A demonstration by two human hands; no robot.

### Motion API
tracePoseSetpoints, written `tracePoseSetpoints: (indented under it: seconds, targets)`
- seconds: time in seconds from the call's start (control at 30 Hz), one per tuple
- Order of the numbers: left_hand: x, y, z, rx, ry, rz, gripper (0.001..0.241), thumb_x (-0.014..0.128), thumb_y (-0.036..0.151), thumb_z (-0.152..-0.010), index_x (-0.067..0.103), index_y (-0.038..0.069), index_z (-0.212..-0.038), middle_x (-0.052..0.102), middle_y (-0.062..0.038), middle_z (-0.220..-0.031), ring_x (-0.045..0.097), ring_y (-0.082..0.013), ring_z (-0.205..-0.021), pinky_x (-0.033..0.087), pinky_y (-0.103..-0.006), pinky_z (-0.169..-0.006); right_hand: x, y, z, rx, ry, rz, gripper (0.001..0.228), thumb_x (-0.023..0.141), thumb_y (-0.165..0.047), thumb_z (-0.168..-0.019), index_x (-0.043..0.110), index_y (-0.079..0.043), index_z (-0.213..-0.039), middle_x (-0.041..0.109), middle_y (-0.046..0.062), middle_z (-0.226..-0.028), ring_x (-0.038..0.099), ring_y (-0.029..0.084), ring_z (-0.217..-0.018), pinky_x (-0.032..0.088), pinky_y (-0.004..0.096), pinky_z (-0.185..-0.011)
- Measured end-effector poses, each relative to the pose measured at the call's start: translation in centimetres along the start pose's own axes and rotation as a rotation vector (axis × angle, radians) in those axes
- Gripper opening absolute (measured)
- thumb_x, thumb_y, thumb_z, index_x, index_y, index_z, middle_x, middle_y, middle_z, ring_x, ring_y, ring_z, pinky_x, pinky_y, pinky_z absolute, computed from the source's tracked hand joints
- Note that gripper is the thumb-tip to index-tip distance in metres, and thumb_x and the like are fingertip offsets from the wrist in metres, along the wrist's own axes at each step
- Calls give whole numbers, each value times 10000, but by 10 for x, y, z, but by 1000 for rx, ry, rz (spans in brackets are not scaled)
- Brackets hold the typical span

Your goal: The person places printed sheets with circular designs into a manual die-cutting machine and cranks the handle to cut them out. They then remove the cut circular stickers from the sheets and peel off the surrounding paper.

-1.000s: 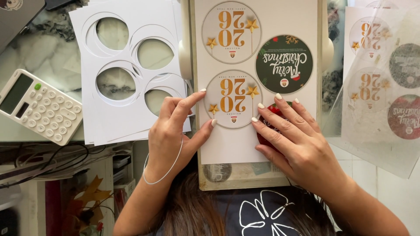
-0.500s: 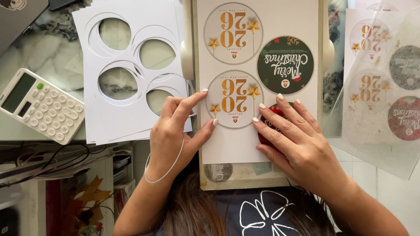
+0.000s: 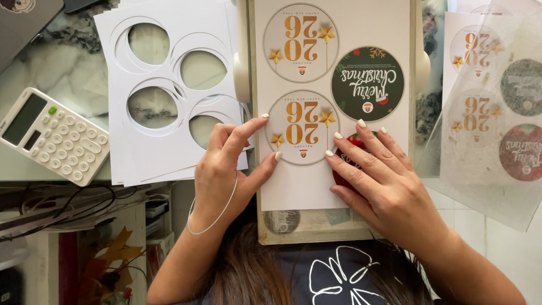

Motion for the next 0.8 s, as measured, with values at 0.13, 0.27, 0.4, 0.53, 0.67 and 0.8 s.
tracePoseSetpoints:
  seconds: [0.13,0.27,0.4,0.53,0.67,0.8]
  targets:
    - [0,0,0,-12,5,5,552,836,425,-943,649,321,-1452,562,35,-1100,663,-113,-854,580,-347,-608,0,0,-1,1,-5,-1,428,713,-262,-1057,672,-73,-1439,585,147,-1610,496,419,-1557,358,564,-1322]
    - [0,0,0,-18,8,-1,562,845,425,-941,649,332,-1459,550,45,-1091,578,-109,-744,567,-326,-587,0,0,-1,1,2,1,427,723,-259,-1053,678,-69,-1434,593,148,-1602,503,418,-1550,363,563,-1323]
    - [0,0,0,-25,-1,-5,560,832,436,-943,642,335,-1461,559,42,-1105,670,-110,-876,588,-359,-624,1,0,-1,-4,1,7,433,716,-265,-1057,672,-65,-1439,588,150,-1605,494,421,-1555,362,564,-1324]
    - [0,-1,0,-19,-13,4,579,822,427,-945,627,326,-1481,567,32,-1115,705,-125,-943,592,-372,-651,0,-1,-1,-6,1,14,431,717,-268,-1057,674,-67,-1436,592,149,-1602,499,419,-1551,363,568,-1322]
    - [-1,0,-1,-27,-20,-15,581,818,434,-942,636,333,-1483,546,44,-1079,553,-133,-721,561,-350,-603,-1,-1,-1,-5,3,10,425,721,-263,-1053,679,-65,-1427,594,153,-1597,506,423,-1545,363,569,-1322]
    - [-1,0,0,-10,-27,-19,575,817,421,-955,633,327,-1491,545,38,-1083,524,-138,-688,551,-346,-592,-1,-1,-1,-7,8,13,414,724,-263,-1053,686,-65,-1414,599,153,-1592,511,421,-1541,364,566,-1319]
Point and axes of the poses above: each hand's wrist, its own z-axis away from the middle knuckle, its own x-axis out of the palm, y = z × x, the point moved 3 cm from there along -z, towards the middle knuckle
